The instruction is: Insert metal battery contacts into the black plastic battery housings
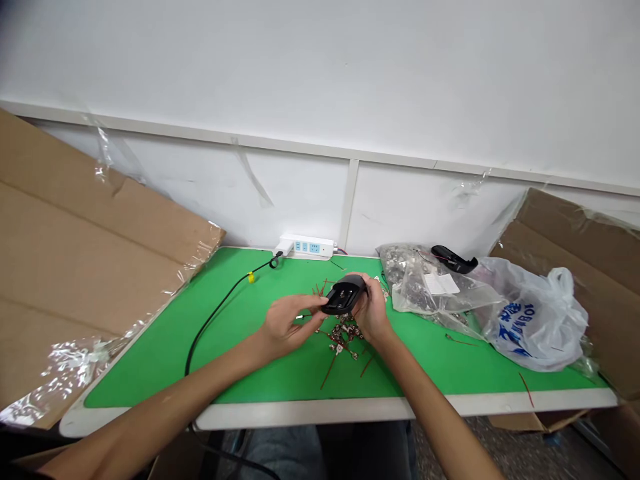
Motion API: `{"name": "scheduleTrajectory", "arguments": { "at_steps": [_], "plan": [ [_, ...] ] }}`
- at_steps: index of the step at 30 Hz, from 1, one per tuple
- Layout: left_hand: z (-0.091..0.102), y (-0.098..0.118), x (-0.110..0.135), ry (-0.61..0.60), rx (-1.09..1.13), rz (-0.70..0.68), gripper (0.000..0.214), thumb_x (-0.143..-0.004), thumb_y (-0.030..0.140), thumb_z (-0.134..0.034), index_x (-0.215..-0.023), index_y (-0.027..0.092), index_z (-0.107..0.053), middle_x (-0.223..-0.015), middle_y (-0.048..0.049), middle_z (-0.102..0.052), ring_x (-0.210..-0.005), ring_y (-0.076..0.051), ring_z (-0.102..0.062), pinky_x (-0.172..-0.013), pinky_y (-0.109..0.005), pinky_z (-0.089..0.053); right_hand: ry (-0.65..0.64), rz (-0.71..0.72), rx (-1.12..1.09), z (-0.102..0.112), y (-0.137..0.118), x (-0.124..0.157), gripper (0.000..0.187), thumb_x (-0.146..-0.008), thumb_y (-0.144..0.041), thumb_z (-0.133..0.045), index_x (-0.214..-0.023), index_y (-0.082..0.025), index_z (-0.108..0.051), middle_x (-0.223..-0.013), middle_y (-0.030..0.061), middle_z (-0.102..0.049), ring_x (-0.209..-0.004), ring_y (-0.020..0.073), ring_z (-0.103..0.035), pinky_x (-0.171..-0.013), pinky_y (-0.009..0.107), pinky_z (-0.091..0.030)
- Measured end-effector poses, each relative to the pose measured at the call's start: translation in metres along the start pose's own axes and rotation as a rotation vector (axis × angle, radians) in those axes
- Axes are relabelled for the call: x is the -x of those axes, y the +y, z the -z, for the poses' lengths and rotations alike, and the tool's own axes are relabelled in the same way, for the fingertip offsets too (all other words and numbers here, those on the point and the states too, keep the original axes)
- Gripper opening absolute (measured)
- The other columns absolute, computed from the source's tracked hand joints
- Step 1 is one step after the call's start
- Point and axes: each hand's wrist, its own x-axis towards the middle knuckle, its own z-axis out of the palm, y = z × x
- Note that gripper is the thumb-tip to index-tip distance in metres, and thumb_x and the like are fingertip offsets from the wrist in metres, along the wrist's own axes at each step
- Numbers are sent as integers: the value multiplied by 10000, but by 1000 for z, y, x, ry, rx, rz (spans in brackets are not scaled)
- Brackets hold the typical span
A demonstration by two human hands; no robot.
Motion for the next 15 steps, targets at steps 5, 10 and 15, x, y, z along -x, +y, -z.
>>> {"name": "scheduleTrajectory", "arguments": {
  "at_steps": [5,10,15],
  "plan": [
    [2,4,-2,-77,42,55,205,-977,352,-670,-1130,226,-726,-922,-60,-809,-737,-184,-741,-758,-335,-561,-15,-44,-58,-3,1,1,353,-879,-533,-620,-931,-206,-745,-853,39,-759,-764,229,-687,-662,335,-552],
    [-2,1,1,-81,61,46,207,-999,370,-635,-1132,238,-723,-851,-48,-789,-730,-192,-720,-750,-338,-549,-36,-66,-48,-2,3,0,347,-874,-531,-621,-932,-210,-741,-840,32,-751,-748,226,-681,-677,337,-549],
    [-4,-2,4,-150,20,72,248,-1012,420,-589,-1127,250,-730,-828,-51,-776,-710,-200,-696,-740,-340,-523,-49,-81,-15,-1,4,-1,379,-854,-577,-623,-916,-216,-720,-838,38,-740,-757,234,-672,-727,363,-556]
  ]
}}
